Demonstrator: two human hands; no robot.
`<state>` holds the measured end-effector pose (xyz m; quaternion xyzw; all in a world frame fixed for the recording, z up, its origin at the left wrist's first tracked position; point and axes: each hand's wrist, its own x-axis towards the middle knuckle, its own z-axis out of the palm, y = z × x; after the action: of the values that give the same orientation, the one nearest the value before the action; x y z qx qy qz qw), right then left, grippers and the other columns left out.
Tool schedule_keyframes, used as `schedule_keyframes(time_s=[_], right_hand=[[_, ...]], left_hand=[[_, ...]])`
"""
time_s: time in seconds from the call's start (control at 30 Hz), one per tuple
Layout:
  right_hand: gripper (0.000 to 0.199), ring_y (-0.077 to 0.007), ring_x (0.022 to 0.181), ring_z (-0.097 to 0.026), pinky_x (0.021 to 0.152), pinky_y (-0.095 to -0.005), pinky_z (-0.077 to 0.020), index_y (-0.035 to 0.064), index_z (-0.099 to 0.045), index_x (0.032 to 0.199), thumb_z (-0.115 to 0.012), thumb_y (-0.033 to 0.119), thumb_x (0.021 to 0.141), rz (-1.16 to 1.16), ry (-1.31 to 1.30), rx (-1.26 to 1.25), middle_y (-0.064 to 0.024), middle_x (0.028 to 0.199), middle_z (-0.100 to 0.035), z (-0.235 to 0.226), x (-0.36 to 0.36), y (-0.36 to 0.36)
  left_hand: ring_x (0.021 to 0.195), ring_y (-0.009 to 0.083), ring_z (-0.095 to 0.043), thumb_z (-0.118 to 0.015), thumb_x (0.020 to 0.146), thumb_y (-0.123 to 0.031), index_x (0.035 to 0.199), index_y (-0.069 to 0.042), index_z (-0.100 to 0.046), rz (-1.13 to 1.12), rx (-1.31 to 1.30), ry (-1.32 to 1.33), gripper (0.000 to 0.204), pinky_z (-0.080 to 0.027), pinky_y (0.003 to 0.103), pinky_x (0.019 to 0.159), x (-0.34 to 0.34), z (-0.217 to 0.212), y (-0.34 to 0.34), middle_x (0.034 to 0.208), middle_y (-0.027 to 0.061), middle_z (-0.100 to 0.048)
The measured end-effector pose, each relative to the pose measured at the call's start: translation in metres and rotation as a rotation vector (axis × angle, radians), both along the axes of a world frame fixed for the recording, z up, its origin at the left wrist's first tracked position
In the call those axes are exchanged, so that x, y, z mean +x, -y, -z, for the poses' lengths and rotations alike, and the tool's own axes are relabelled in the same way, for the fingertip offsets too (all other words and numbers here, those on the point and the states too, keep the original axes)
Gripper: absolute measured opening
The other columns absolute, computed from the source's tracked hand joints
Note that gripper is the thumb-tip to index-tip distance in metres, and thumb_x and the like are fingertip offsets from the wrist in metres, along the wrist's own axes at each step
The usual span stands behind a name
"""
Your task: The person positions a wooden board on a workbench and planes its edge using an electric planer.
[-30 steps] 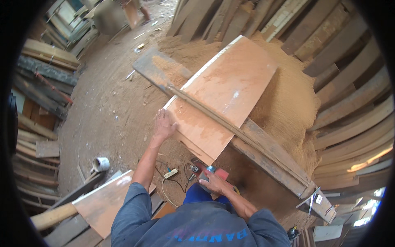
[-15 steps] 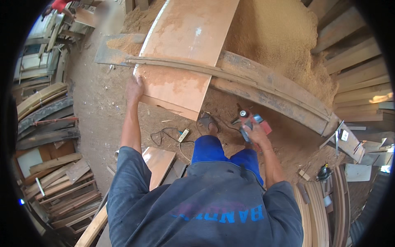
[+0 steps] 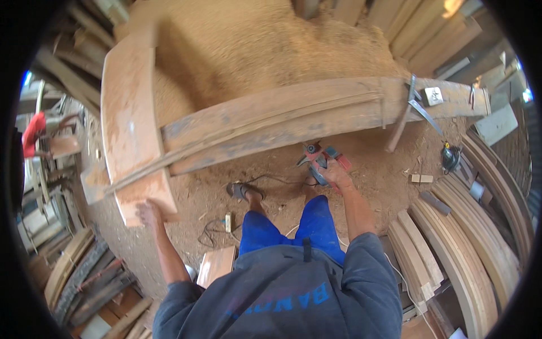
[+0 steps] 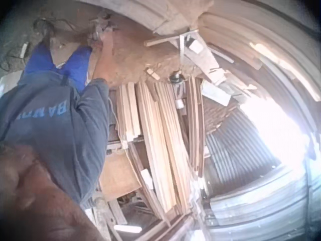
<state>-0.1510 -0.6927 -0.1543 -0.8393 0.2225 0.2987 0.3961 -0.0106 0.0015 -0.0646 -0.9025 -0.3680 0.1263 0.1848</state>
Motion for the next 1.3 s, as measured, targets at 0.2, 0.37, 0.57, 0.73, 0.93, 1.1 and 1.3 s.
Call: schedule_keyframes(time_s=[0.2, 0.37, 0.57, 0.73, 0.93, 1.1, 1.3], right_hand=[[0.058, -0.0355, 0.098, -0.072, 0.083, -0.0473, -0.0557, 0.0051, -0.066, 0.126, -0.072, 0.048, 0.087, 0.248, 0.115, -0.148, -0.0211, 0.109, -0.073, 0.073, -0.043, 0.1], [0.042, -0.0289, 0.093, -0.074, 0.083, -0.046, -0.0569, 0.0048, -0.075, 0.109, -0.077, 0.032, 0.077, 0.155, -0.035, -0.508, -0.015, 0.103, -0.078, 0.21, -0.087, 0.19], [0.026, -0.0199, 0.086, -0.067, 0.08, -0.0422, -0.0547, 0.0079, -0.076, 0.101, -0.078, 0.018, 0.078, 0.625, 0.817, -0.063, -0.0065, 0.093, -0.074, 0.35, -0.133, 0.237], [0.028, -0.0236, 0.089, -0.067, 0.082, -0.0433, -0.055, 0.0075, -0.076, 0.104, -0.077, 0.019, 0.078, 0.6, 0.393, -0.332, -0.0085, 0.097, -0.074, 0.372, -0.148, 0.259], [0.03, -0.0281, 0.093, -0.068, 0.084, -0.0448, -0.0553, 0.0071, -0.075, 0.106, -0.076, 0.019, 0.079, 0.576, 0.291, -0.364, -0.011, 0.101, -0.074, 0.389, -0.156, 0.255], [0.032, -0.0318, 0.096, -0.068, 0.086, -0.046, -0.0556, 0.0068, -0.075, 0.108, -0.075, 0.02, 0.079, 0.475, 0.287, -0.342, -0.013, 0.105, -0.074, 0.36, -0.168, 0.232], [0.035, -0.0362, 0.1, -0.069, 0.088, -0.0474, -0.0559, 0.0063, -0.074, 0.111, -0.075, 0.021, 0.08, 0.056, 0.249, -0.155, -0.0154, 0.109, -0.074, 0.219, -0.125, 0.093]], left_hand=[[0.151, 0.0433, -0.034, -0.029, 0.108, -0.056, 0.159, 0.001, -0.033, -0.095, -0.055, 0.215, 0.076, -0.029, 0.058, 0.12, 0.006, -0.007, 0.07, 0.163, 0.027, -0.036], [0.152, 0.0395, -0.034, -0.031, 0.108, -0.05, 0.155, 0.003, -0.04, -0.056, -0.031, 0.284, 0.072, -0.024, 0.055, 0.123, -0.001, -0.016, 0.068, 0.162, 0.0255, -0.039], [0.152, 0.0365, -0.033, -0.033, 0.107, -0.047, 0.155, 0.002, -0.041, -0.024, -0.062, 0.389, 0.069, -0.021, 0.053, 0.124, 0.0, -0.022, 0.074, 0.162, 0.0234, -0.04], [0.149, 0.0379, -0.037, -0.034, 0.106, -0.046, 0.155, -0.001, -0.044, -0.087, -0.115, 0.423, 0.067, -0.023, 0.052, 0.122, 0.003, -0.033, 0.086, 0.159, 0.0214, -0.044], [0.147, 0.0397, -0.04, -0.034, 0.105, -0.046, 0.153, -0.003, -0.047, -0.09, -0.071, 0.425, 0.066, -0.025, 0.052, 0.12, 0.001, -0.032, 0.074, 0.157, 0.0221, -0.047], [0.125, 0.0425, -0.061, -0.04, 0.106, -0.046, 0.147, -0.011, -0.054, -0.037, 0.063, 0.288, 0.056, -0.044, 0.057, 0.106, -0.009, -0.027, 0.027, 0.149, 0.0194, -0.055], [0.122, 0.037, -0.063, -0.041, 0.107, -0.039, 0.146, -0.007, -0.054, 0.062, 0.037, 0.27, 0.052, -0.049, 0.052, 0.103, -0.006, -0.014, 0.017, 0.136, 0.0162, -0.064]])
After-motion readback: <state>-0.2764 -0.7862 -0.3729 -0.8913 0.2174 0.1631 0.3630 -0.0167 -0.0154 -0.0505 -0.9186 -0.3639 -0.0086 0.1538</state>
